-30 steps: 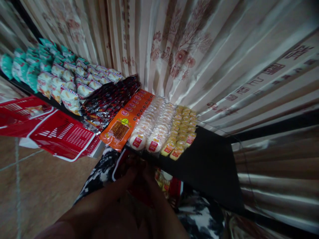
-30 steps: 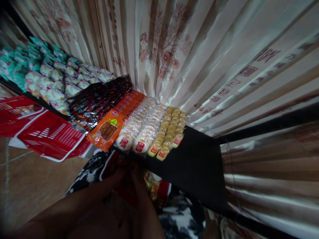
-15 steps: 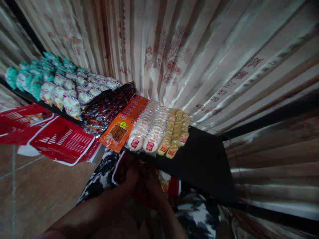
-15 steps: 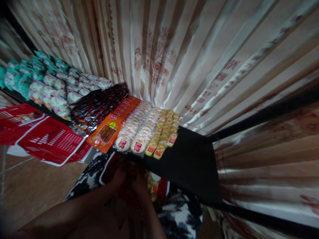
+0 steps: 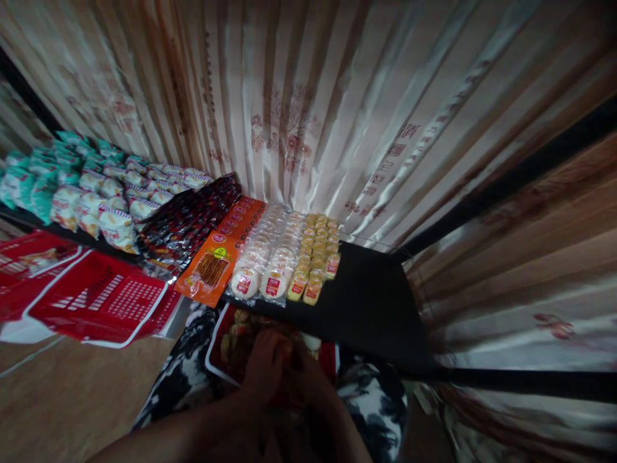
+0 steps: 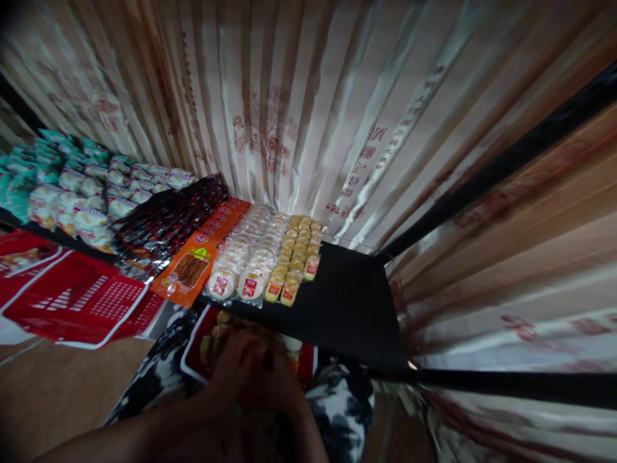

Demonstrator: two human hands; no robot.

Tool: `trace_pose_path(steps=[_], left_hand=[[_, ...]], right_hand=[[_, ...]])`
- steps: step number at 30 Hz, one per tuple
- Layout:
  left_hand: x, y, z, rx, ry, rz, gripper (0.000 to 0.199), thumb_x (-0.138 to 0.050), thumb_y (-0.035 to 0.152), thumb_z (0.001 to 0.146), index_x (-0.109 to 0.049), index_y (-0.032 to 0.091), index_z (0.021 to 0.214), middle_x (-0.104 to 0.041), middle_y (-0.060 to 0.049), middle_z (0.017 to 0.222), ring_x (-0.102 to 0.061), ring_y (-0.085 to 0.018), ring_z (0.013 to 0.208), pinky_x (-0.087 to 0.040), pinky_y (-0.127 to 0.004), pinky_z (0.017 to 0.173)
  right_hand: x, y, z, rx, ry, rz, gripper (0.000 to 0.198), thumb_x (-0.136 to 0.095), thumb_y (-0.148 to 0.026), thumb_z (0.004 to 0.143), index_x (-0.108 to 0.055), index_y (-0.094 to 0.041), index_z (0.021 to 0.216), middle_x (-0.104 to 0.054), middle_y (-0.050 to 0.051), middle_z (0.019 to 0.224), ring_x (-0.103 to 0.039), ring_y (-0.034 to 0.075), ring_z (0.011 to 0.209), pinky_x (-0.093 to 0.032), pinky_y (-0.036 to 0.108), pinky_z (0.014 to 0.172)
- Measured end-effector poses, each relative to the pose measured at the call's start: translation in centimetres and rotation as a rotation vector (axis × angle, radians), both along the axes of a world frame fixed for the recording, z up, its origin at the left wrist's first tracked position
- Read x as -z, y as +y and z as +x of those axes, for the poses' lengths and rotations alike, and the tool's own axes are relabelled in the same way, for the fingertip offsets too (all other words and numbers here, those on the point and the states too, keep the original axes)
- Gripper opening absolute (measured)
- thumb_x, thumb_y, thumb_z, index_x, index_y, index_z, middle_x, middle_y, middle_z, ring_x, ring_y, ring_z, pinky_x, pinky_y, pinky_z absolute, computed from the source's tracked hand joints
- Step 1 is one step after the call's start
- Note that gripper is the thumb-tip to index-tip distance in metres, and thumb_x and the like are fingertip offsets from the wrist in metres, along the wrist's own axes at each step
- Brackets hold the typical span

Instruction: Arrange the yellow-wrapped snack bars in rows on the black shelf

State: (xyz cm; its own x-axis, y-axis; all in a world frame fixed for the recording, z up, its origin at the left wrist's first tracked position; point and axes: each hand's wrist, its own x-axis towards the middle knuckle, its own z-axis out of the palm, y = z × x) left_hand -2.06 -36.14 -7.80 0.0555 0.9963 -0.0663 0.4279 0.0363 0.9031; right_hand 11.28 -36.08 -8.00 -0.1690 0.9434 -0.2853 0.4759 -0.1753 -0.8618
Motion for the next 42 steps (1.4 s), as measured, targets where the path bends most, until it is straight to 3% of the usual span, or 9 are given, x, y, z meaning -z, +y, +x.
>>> trace_pose_path(steps=[2,5,9,13,16,21,27,35,42], left_hand=[[-1.1,-0.1,0.5,0.066,-0.03,0.125,0.025,-0.042,0.011,0.078,-0.062,0.021,0.089,-0.063,-0.006,0.102,-0.051,-0.02,0.109,-0.039,-0.039,0.1],[-2.9,0.2,1.3,0.186,-0.036,0.263,0.028,-0.04,0.009,0.079,-0.063,0.021,0.091,-0.063,-0.005,0.104,-0.046,-0.02,0.116,-0.036,-0.042,0.104],[-4.6,1.1,2.7,0.292,0.007,0.382,0.031,-0.037,0.01,0.083,-0.061,0.02,0.101,-0.06,-0.006,0.114,-0.039,-0.021,0.124,-0.033,-0.043,0.107],[-5.4,1.9,4.7,0.325,0.039,0.52,0.036,-0.037,0.008,0.081,-0.057,0.016,0.11,-0.049,-0.01,0.131,-0.029,-0.023,0.132,-0.033,-0.044,0.108],[-5.3,2.5,6.4,0.323,0.035,0.566,0.04,-0.035,0.008,0.082,-0.054,0.015,0.116,-0.046,-0.011,0.134,-0.03,-0.022,0.132,-0.033,-0.044,0.109],[-4.6,4.1,9.6,0.265,0.001,0.354,0.042,-0.032,0.021,0.089,-0.045,0.014,0.128,-0.046,-0.012,0.136,-0.038,-0.021,0.128,-0.032,-0.044,0.109],[-4.3,6.7,12.0,0.203,-0.006,0.088,0.05,-0.03,0.027,0.088,-0.042,0.008,0.132,-0.038,-0.014,0.142,-0.033,-0.022,0.132,-0.027,-0.041,0.112],[-3.5,8.7,13.4,0.165,0.043,0.023,0.051,-0.031,0.024,0.085,-0.044,0.005,0.131,-0.033,-0.014,0.145,-0.026,-0.02,0.136,-0.017,-0.037,0.115],[-3.8,9.1,13.6,0.189,0.007,-0.04,0.054,-0.031,0.023,0.085,-0.038,0.003,0.135,-0.024,-0.014,0.148,-0.018,-0.021,0.138,-0.016,-0.037,0.115]], right_hand=[[-0.7,0.0,0.9,0.009,0.124,-0.015,0.04,-0.058,-0.036,0.072,-0.059,-0.02,0.108,-0.064,0.009,0.112,-0.059,0.023,0.103,-0.045,0.037,0.091],[-1.4,0.0,2.4,0.093,0.21,-0.066,0.032,-0.059,-0.034,0.07,-0.06,-0.019,0.099,-0.068,0.008,0.1,-0.063,0.023,0.094,-0.048,0.037,0.086],[-2.5,0.5,4.2,0.223,0.282,0.01,0.024,-0.065,-0.037,0.067,-0.058,-0.02,0.083,-0.067,0.004,0.082,-0.063,0.021,0.081,-0.049,0.035,0.08],[-3.5,1.8,5.7,0.339,0.378,0.051,0.033,-0.069,-0.043,0.063,-0.055,-0.02,0.082,-0.066,0.002,0.078,-0.062,0.019,0.075,-0.05,0.032,0.072],[-3.5,3.4,6.9,0.47,0.341,0.108,0.038,-0.07,-0.045,0.059,-0.053,-0.02,0.082,-0.066,0.003,0.077,-0.062,0.018,0.07,-0.05,0.03,0.067],[-2.3,6.2,8.7,0.611,0.202,0.211,0.038,-0.065,-0.044,0.061,-0.055,-0.019,0.087,-0.066,0.003,0.075,-0.062,0.017,0.067,-0.05,0.028,0.066],[-1.0,9.3,9.5,0.604,0.001,0.26,0.032,-0.059,-0.041,0.065,-0.059,-0.019,0.089,-0.067,0.003,0.072,-0.061,0.016,0.061,-0.048,0.027,0.059],[-0.7,12.2,9.5,0.526,-0.023,0.256,0.033,-0.052,-0.034,0.062,-0.058,-0.02,0.091,-0.067,0.004,0.086,-0.062,0.017,0.071,-0.049,0.03,0.07],[-0.2,12.6,9.5,0.524,0.05,0.292,0.038,-0.054,-0.038,0.063,-0.058,-0.018,0.095,-0.067,0.008,0.094,-0.063,0.018,0.075,-0.05,0.029,0.071]])
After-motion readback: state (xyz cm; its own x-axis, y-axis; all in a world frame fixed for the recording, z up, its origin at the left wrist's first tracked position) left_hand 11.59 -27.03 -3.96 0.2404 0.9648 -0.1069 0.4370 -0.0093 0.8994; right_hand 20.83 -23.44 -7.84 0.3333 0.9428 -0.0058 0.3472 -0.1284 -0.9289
